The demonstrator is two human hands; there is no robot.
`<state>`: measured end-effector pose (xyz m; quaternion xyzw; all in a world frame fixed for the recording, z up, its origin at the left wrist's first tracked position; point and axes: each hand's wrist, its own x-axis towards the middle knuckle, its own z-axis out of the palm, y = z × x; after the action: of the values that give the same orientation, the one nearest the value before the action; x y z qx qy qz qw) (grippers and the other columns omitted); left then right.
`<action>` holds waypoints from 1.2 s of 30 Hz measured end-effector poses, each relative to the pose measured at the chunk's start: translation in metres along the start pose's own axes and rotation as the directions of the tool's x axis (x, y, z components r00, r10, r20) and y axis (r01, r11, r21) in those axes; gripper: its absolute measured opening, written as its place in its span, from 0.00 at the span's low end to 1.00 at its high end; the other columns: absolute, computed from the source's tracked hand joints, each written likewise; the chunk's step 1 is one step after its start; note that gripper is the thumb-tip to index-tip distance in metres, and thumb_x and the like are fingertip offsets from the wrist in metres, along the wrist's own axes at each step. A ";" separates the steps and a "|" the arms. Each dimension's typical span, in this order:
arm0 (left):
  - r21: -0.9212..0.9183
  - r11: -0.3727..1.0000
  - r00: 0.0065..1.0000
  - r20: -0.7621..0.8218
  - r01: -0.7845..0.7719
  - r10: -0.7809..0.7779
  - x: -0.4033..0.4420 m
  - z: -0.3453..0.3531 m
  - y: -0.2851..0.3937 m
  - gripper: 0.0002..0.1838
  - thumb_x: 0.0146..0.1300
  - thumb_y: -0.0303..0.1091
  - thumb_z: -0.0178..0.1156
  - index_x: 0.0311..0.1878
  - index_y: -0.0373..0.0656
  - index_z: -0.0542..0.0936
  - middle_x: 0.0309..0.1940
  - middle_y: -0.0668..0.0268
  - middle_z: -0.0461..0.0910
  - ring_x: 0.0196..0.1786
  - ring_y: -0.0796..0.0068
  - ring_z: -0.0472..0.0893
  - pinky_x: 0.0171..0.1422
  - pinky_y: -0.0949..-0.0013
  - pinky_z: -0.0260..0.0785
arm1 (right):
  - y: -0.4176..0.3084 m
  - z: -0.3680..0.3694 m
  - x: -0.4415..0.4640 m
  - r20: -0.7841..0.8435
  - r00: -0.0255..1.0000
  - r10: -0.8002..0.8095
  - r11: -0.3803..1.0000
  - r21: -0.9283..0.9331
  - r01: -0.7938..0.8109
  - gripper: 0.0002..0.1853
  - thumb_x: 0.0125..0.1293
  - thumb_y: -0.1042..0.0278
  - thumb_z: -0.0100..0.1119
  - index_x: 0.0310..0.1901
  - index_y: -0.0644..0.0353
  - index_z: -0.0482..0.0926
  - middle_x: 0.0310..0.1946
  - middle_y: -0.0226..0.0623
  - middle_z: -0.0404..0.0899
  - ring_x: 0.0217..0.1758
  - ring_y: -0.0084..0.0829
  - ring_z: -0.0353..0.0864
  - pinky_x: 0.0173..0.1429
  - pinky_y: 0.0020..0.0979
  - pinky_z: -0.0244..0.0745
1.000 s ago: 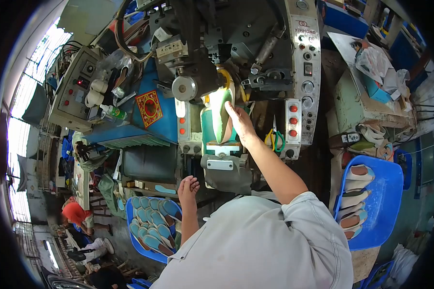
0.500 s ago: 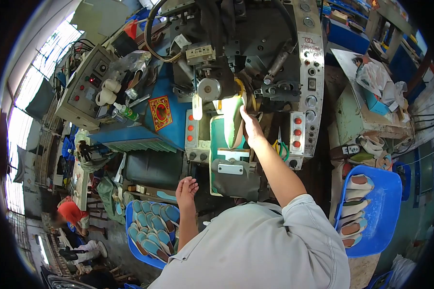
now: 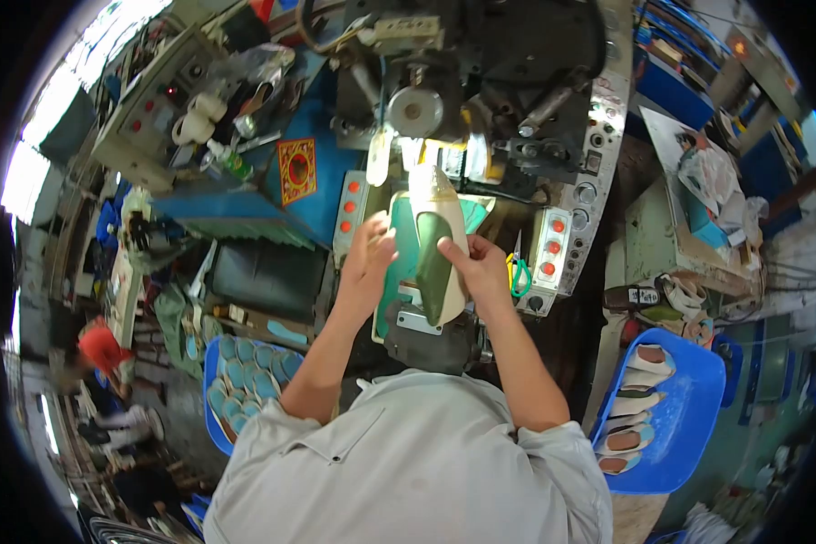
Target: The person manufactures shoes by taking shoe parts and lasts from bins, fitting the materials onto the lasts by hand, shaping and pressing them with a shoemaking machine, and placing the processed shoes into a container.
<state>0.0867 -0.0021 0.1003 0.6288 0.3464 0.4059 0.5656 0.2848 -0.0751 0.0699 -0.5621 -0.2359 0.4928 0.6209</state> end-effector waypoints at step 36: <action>-0.299 0.919 0.842 0.396 -0.259 0.366 -0.055 0.002 0.042 0.28 0.85 0.54 0.51 0.61 0.32 0.79 0.49 0.57 0.86 0.49 0.65 0.87 0.54 0.62 0.79 | -0.068 0.039 -0.093 0.633 0.614 -0.472 0.685 -0.175 0.707 0.33 0.81 0.47 0.60 0.72 0.68 0.73 0.69 0.52 0.79 0.71 0.51 0.81 0.78 0.49 0.71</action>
<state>0.0635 -0.0568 0.1349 0.6818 0.0502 0.3767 0.6251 0.2381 -0.1303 0.1676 -0.4025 -0.6737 0.3299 0.5247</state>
